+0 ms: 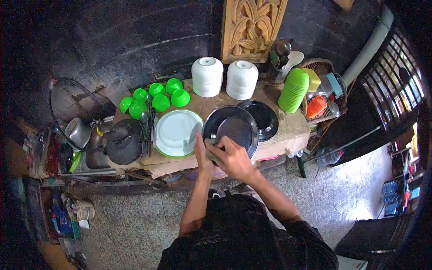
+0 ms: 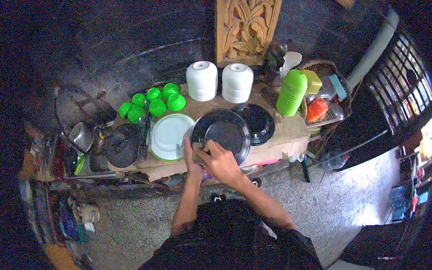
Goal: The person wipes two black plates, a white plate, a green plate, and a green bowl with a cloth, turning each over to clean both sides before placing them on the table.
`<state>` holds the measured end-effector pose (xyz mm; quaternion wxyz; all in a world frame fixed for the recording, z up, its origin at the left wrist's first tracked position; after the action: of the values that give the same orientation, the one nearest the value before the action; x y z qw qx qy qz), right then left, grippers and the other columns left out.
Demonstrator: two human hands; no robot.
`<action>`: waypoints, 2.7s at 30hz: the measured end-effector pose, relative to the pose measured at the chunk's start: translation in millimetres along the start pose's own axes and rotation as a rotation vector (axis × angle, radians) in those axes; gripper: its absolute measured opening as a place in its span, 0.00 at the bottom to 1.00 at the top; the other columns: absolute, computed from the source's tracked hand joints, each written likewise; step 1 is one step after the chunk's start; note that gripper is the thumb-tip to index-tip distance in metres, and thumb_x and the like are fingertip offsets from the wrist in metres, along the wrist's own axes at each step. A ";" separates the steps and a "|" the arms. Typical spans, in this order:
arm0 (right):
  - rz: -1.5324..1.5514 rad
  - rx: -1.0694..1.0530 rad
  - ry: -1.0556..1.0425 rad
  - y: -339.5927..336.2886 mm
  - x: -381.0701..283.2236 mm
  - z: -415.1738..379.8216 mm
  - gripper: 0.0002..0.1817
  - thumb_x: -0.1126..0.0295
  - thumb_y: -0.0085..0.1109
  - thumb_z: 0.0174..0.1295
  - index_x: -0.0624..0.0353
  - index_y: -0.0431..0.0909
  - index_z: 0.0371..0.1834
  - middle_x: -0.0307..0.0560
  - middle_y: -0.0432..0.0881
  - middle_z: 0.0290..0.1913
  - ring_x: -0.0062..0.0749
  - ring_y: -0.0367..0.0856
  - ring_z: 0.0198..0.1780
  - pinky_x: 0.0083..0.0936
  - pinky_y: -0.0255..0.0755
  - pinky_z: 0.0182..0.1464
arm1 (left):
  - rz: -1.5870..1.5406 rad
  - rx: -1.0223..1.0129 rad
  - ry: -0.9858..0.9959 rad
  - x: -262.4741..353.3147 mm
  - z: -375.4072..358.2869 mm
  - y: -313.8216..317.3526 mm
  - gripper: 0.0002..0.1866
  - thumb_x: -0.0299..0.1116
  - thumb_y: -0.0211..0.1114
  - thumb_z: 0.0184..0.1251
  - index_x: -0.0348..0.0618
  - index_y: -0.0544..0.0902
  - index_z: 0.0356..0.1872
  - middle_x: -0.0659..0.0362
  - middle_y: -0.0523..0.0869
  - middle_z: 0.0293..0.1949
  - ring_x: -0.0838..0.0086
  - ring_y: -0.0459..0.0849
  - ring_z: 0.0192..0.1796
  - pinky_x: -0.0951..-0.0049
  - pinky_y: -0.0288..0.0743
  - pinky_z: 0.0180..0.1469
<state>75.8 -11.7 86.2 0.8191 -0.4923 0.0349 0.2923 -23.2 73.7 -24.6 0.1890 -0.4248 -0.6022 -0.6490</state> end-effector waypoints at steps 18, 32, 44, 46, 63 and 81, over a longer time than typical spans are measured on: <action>-0.091 0.268 0.322 -63.3 140.2 -4.8 0.32 0.68 0.78 0.49 0.52 0.84 0.63 0.51 0.79 0.41 0.50 0.85 0.37 0.43 0.82 0.41 | -0.433 0.229 0.021 -12.9 33.8 8.4 0.33 0.62 0.46 0.84 0.44 0.77 0.69 0.55 0.84 0.66 0.60 0.83 0.67 0.53 0.76 0.70; -0.116 0.235 0.169 -31.9 117.2 46.4 0.34 0.78 0.72 0.51 0.59 0.80 0.66 0.50 0.75 0.40 0.47 0.83 0.39 0.42 0.81 0.39 | -0.214 0.386 0.042 5.2 26.3 26.3 0.37 0.63 0.48 0.82 0.39 0.72 0.72 0.50 0.82 0.66 0.58 0.83 0.65 0.52 0.78 0.69; 0.155 -0.094 -0.182 -22.3 98.1 5.6 0.31 0.78 0.68 0.51 0.50 0.85 0.64 0.47 0.77 0.37 0.44 0.85 0.36 0.39 0.83 0.38 | -0.227 0.469 0.121 23.0 23.2 14.5 0.35 0.61 0.49 0.83 0.36 0.75 0.68 0.51 0.84 0.63 0.59 0.86 0.61 0.54 0.80 0.65; 0.114 -0.013 -0.064 -27.3 113.1 9.4 0.31 0.78 0.69 0.50 0.51 0.85 0.63 0.48 0.78 0.37 0.45 0.85 0.36 0.40 0.82 0.38 | -0.222 0.449 0.104 15.9 24.3 13.4 0.35 0.61 0.49 0.83 0.36 0.75 0.68 0.51 0.84 0.63 0.59 0.86 0.61 0.54 0.80 0.65; 0.098 -0.008 -0.123 -23.4 73.6 2.2 0.30 0.73 0.72 0.46 0.37 0.90 0.56 0.49 0.76 0.58 0.51 0.70 0.67 0.50 0.63 0.70 | -0.300 0.409 0.006 -4.5 15.1 40.8 0.32 0.60 0.48 0.84 0.40 0.78 0.65 0.53 0.86 0.60 0.61 0.86 0.61 0.58 0.82 0.63; 0.505 0.525 0.538 -58.1 174.3 1.0 0.14 0.75 0.56 0.75 0.63 0.77 0.61 0.51 0.85 0.43 0.25 0.80 0.46 0.28 0.76 0.51 | -0.264 0.309 -0.054 -28.5 31.2 15.0 0.33 0.59 0.55 0.82 0.39 0.74 0.69 0.55 0.83 0.63 0.63 0.85 0.60 0.55 0.83 0.62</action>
<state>249.6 46.6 72.3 0.7811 -0.3021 0.4385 0.3260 14.4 92.4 -40.1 0.1488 -0.3254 -0.7501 -0.5562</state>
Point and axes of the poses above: each hand's wrist, its own z-axis towards the middle knuckle, its own y-axis out of the palm, x = y × z, the point moved 5 cm from there along z, towards the middle knuckle
